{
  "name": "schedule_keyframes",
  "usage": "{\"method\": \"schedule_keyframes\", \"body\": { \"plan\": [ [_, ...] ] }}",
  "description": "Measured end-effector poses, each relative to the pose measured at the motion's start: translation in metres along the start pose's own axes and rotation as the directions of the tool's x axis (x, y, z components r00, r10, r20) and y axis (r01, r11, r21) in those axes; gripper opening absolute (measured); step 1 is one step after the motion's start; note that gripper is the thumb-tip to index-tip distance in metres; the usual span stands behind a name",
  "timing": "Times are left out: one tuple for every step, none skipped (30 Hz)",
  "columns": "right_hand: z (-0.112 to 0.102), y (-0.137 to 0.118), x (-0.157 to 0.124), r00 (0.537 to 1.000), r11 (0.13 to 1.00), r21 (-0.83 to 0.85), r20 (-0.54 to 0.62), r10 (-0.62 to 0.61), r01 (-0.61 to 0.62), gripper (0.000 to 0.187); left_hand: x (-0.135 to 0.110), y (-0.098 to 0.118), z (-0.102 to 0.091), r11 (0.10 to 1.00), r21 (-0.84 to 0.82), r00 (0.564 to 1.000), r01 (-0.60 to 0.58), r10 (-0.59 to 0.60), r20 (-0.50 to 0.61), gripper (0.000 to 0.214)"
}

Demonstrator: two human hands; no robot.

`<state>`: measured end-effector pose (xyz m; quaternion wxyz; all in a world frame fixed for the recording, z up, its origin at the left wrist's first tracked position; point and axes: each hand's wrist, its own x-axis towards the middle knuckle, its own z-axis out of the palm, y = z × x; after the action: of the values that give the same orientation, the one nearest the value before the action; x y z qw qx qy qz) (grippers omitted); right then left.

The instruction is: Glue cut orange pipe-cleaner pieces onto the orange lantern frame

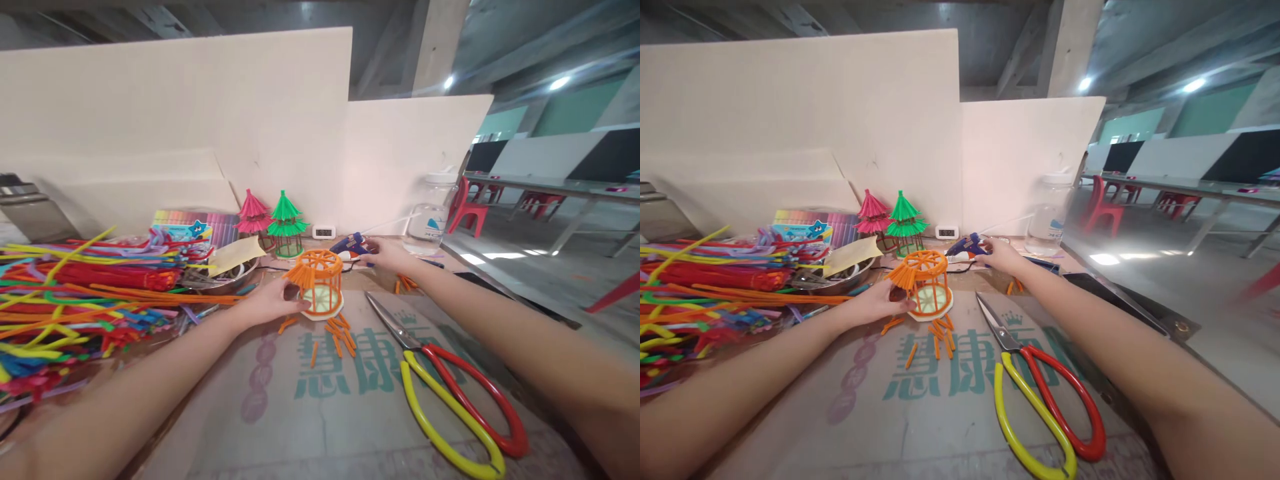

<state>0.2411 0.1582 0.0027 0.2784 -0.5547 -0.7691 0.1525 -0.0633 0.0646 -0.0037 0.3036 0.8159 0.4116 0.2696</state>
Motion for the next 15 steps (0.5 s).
{"method": "schedule_keyframes", "body": {
  "plan": [
    [0.005,-0.001,0.005,1.0,1.0,0.007,0.014,0.005,-0.005,0.043,0.0,-0.001,0.001,1.0,0.025,1.0,-0.004,0.004,-0.013,0.059],
    [0.01,-0.002,0.009,1.0,1.0,0.011,0.022,0.012,-0.012,0.04,0.0,-0.003,0.002,0.999,0.043,1.0,-0.011,0.012,-0.024,0.06],
    [0.015,-0.002,0.013,1.0,1.0,0.012,0.02,0.024,-0.024,0.037,0.0,-0.003,0.003,0.998,0.053,0.999,-0.02,0.022,-0.028,0.06],
    [0.019,-0.002,0.015,0.999,0.999,0.012,0.009,0.041,-0.041,0.034,0.0,-0.003,0.004,0.998,0.054,0.999,-0.026,0.028,-0.026,0.06],
    [0.023,-0.003,0.017,0.998,0.998,0.013,-0.009,0.062,-0.062,0.031,0.0,-0.003,0.005,0.998,0.053,0.999,-0.028,0.03,-0.024,0.059],
    [0.026,-0.003,0.018,0.996,0.996,0.017,-0.031,0.084,-0.084,0.029,0.0,-0.001,0.006,0.998,0.055,0.999,-0.028,0.029,-0.032,0.058],
    [0.027,-0.003,0.018,0.993,0.994,0.027,-0.055,0.103,-0.102,0.026,-0.001,0.0,0.006,0.998,0.061,0.998,-0.027,0.03,-0.053,0.058],
    [0.027,-0.004,0.017,0.99,0.992,0.042,-0.076,0.119,-0.116,0.023,-0.001,0.002,0.007,0.997,0.07,0.996,-0.027,0.033,-0.081,0.058],
    [0.026,-0.005,0.015,0.987,0.99,0.063,-0.096,0.132,-0.126,0.02,-0.001,0.003,0.008,0.997,0.077,0.993,-0.031,0.039,-0.112,0.058],
    [0.024,-0.006,0.011,0.984,0.987,0.09,-0.111,0.142,-0.132,0.017,-0.001,0.004,0.009,0.996,0.082,0.989,-0.037,0.048,-0.141,0.059],
    [0.021,-0.008,0.006,0.981,0.983,0.123,-0.121,0.149,-0.134,0.016,-0.001,0.004,0.01,0.995,0.085,0.984,-0.046,0.06,-0.166,0.06],
    [0.017,-0.01,0.0,0.98,0.978,0.162,-0.126,0.151,-0.13,0.017,0.0,0.004,0.01,0.995,0.087,0.98,-0.057,0.072,-0.187,0.061],
    [0.013,-0.013,-0.008,0.98,0.971,0.204,-0.129,0.151,-0.123,0.02,0.0,0.003,0.011,0.994,0.087,0.975,-0.069,0.085,-0.204,0.062],
    [0.009,-0.016,-0.016,0.981,0.963,0.245,-0.132,0.145,-0.11,0.024,0.0,0.002,0.011,0.993,0.088,0.971,-0.08,0.098,-0.22,0.063],
    [0.005,-0.019,-0.027,0.98,0.954,0.283,-0.14,0.138,-0.094,0.027,0.0,0.001,0.011,0.992,0.088,0.966,-0.09,0.109,-0.234,0.064]
  ]
}}
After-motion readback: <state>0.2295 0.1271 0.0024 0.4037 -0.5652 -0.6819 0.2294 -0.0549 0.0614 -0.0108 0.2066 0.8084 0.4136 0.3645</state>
